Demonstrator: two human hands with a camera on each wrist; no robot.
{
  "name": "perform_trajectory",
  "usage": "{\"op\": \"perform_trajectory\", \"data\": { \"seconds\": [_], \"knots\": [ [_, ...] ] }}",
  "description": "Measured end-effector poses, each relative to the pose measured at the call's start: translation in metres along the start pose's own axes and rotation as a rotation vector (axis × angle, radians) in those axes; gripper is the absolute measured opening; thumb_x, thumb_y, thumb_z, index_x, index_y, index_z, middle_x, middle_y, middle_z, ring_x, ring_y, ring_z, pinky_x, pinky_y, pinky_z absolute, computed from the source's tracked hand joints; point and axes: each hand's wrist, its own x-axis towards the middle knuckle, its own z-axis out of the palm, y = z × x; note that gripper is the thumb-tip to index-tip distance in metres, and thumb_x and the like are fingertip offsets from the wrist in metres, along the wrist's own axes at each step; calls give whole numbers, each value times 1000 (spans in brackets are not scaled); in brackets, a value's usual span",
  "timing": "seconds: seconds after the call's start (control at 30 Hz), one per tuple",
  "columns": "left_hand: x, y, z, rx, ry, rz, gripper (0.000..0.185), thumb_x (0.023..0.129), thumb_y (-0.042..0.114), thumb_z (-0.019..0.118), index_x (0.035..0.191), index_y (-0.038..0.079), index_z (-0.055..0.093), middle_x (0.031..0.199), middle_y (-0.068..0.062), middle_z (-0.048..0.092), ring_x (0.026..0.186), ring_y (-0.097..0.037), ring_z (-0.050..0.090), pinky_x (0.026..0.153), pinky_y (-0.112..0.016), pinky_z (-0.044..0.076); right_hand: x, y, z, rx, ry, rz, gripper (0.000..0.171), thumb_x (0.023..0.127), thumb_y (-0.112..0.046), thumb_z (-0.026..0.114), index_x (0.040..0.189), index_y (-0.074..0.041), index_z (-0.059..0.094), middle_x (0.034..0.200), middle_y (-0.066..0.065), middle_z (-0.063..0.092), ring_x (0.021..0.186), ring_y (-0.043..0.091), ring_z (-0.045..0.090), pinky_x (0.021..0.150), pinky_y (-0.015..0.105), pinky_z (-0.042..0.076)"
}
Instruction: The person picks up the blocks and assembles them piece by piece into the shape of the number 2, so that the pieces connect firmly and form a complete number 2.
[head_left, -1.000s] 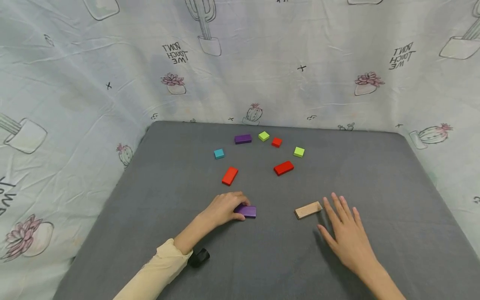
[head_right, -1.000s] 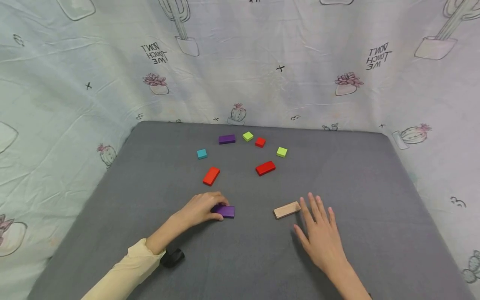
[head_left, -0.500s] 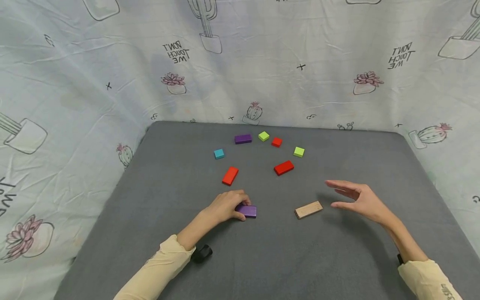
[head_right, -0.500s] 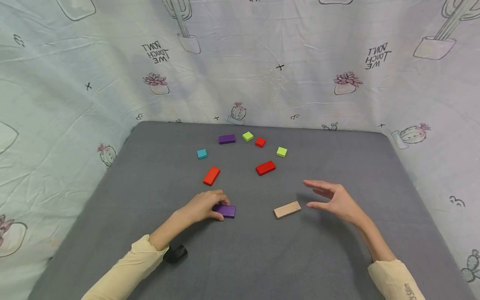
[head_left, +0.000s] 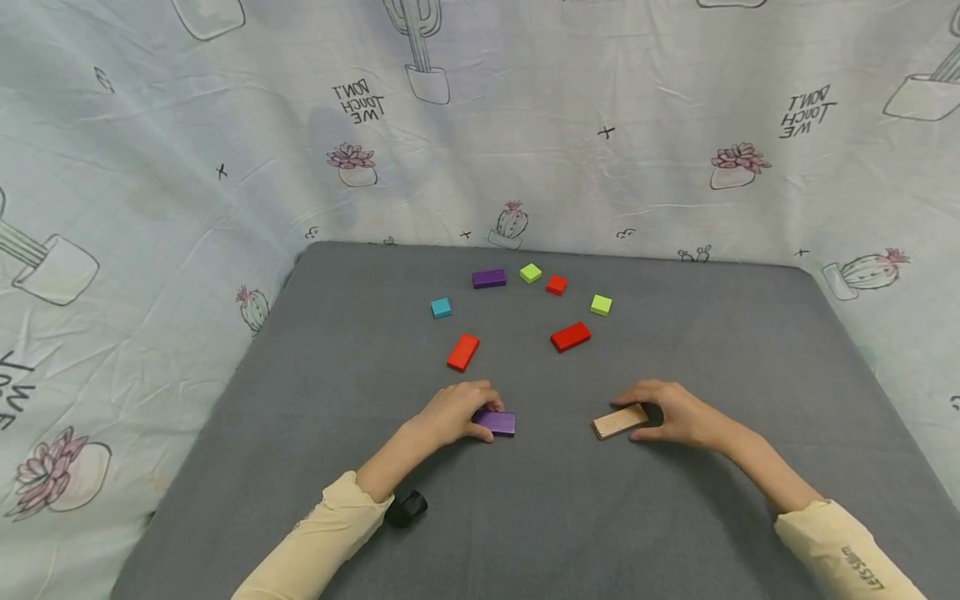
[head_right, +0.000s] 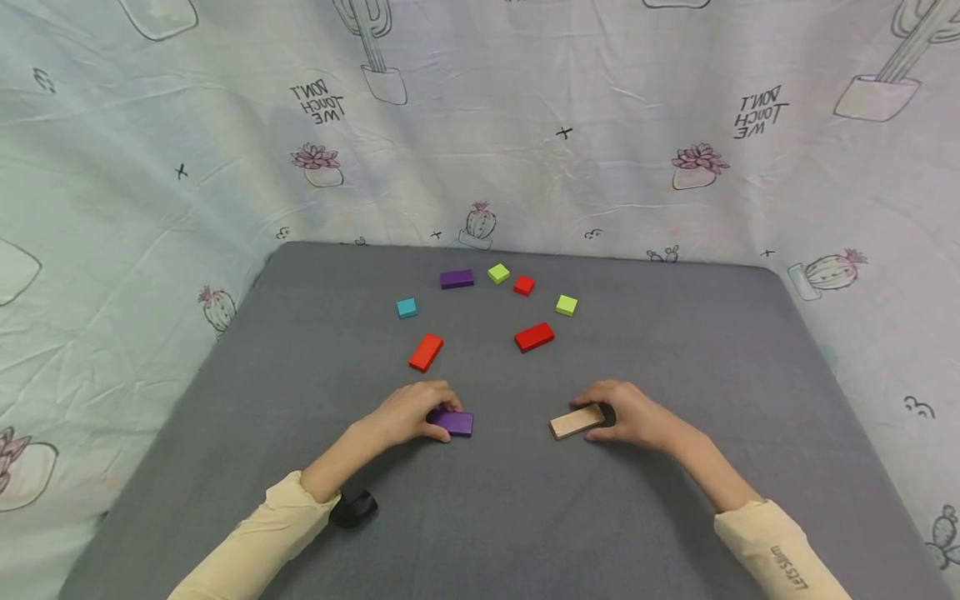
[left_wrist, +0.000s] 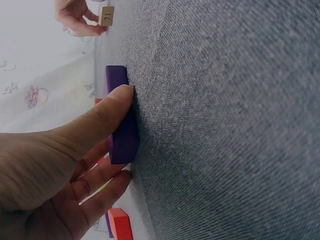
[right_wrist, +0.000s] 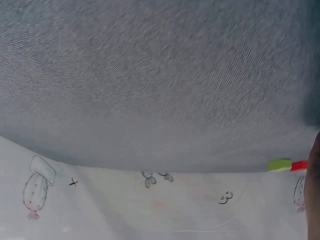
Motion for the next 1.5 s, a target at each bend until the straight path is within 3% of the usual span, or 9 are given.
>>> {"op": "perform_trajectory", "data": {
  "seconds": [0.27, 0.53, 0.77, 1.5],
  "knots": [
    [1, 1, -1, -14, -5, -3, 34, 70, 22, 85, 98, 14, 68, 94, 5, 60, 83, -11, 56, 71, -32, 48, 5, -1, 6, -37, 29, -65, 32, 72, -2, 81, 102, -7, 71, 100, 2, 66, 88, 15, 60, 71, 33, 51],
    [1, 0, -2, -8, 1, 11, 34, 70, 23, 85, 98, 14, 68, 93, 4, 60, 80, -11, 55, 70, -30, 46, 6, -4, 4, -24, 54, -14, 27, 74, -5, 81, 98, -9, 71, 96, -2, 65, 81, 8, 57, 67, 27, 49],
    [0, -1, -2, -19, 21, 44, 34, 69, 21, 85, 96, 12, 67, 91, 3, 60, 78, -12, 55, 67, -28, 45, 11, -7, 3, 30, 114, -21, 29, 72, -1, 82, 97, -10, 71, 91, -6, 63, 73, 4, 51, 60, 23, 47],
    [0, -5, -1, -26, 6, 28, 34, 71, 24, 84, 99, 14, 68, 94, 4, 61, 80, -9, 54, 70, -29, 46, 31, -45, 15, 168, 216, 36, 30, 70, -3, 84, 97, -12, 75, 92, -8, 65, 80, 6, 57, 65, 21, 48]
  ]
}}
